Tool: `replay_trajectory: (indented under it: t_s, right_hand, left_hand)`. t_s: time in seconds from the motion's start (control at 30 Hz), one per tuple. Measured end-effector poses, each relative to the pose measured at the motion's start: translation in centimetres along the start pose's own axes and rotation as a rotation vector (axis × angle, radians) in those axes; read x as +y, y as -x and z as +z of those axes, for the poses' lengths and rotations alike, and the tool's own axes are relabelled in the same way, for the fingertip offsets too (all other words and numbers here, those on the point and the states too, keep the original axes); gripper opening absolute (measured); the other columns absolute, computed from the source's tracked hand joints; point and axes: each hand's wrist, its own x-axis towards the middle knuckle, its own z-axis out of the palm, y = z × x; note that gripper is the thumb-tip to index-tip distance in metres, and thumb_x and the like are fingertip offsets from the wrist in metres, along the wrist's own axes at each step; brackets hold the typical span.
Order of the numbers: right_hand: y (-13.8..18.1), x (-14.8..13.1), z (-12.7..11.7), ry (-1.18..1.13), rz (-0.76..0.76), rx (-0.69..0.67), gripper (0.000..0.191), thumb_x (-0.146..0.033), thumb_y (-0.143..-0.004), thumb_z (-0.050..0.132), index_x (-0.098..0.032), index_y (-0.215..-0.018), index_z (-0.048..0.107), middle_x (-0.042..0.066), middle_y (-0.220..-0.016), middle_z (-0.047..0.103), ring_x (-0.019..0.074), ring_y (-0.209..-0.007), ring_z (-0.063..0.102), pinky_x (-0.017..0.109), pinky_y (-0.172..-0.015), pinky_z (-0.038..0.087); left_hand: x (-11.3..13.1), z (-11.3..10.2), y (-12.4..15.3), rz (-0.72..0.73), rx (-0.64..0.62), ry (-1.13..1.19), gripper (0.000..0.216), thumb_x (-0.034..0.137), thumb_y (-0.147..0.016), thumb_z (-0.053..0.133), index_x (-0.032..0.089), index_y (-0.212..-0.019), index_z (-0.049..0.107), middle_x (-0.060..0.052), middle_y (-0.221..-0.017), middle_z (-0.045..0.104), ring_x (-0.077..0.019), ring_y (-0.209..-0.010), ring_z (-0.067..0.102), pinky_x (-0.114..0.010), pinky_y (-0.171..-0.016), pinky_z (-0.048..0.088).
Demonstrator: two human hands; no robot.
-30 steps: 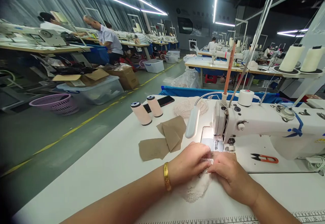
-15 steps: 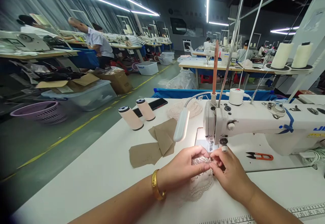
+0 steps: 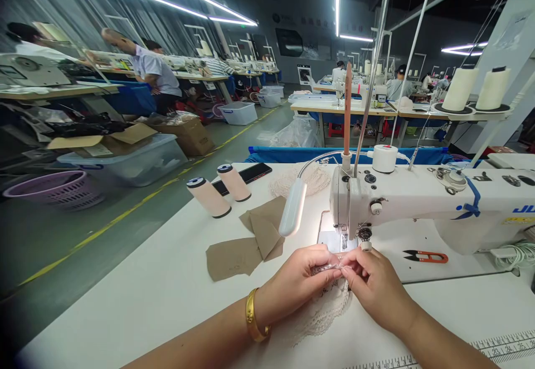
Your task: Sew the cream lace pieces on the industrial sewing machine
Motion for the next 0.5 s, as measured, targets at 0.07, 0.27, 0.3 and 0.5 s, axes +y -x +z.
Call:
replay_trajectory:
  t_s: [0.07,0.27,0.3,0.5]
  right_hand:
    - [0.07,-0.02,0.05,0.009,0.001,-0.005,0.018,-0.036,-0.103,0.057,-0.025,-0.092,0.067,0.002,-0.084,0.065,0.0197,-0.076,0.060,0.031,-0.068,0.052]
    - [0.21,0.06,-0.01,0.008,-0.011,-0.026,0.018,-0.034,-0.105,0.056,-0.027,-0.090,0.064,0.001,-0.085,0.062,0.0205,-0.079,0.057,0.031,-0.070,0.049]
    - [0.22,0.09,-0.02,0.006,-0.019,-0.023,0.018,-0.034,-0.105,0.056,-0.027,-0.090,0.065,0.001,-0.085,0.062,0.0206,-0.080,0.057,0.032,-0.072,0.049]
    - [0.28,0.15,0.02,-0.026,-0.039,0.017,0.017,-0.033,-0.105,0.056,-0.027,-0.093,0.067,0.002,-0.086,0.064,0.0212,-0.081,0.059,0.033,-0.073,0.050]
  left_hand:
    - [0.09,0.04,0.04,0.005,0.004,-0.016,0.026,0.032,-0.094,0.063,0.019,-0.074,0.073,0.000,-0.073,0.060,-0.0163,-0.073,0.057,-0.026,-0.071,0.045]
    - [0.70,0.01,0.20,0.004,-0.017,0.144,0.025,0.032,-0.093,0.065,0.023,-0.113,0.076,-0.004,-0.111,0.079,-0.0227,-0.102,0.071,-0.032,-0.092,0.054]
    - [0.80,0.00,0.21,0.013,-0.041,0.196,0.028,0.031,-0.093,0.066,0.023,-0.118,0.075,-0.004,-0.119,0.079,-0.0231,-0.108,0.072,-0.032,-0.097,0.054]
    - [0.58,0.10,0.22,-0.026,-0.035,0.190,0.022,0.038,-0.094,0.063,0.021,-0.099,0.076,-0.002,-0.098,0.080,-0.0216,-0.092,0.071,-0.031,-0.084,0.054]
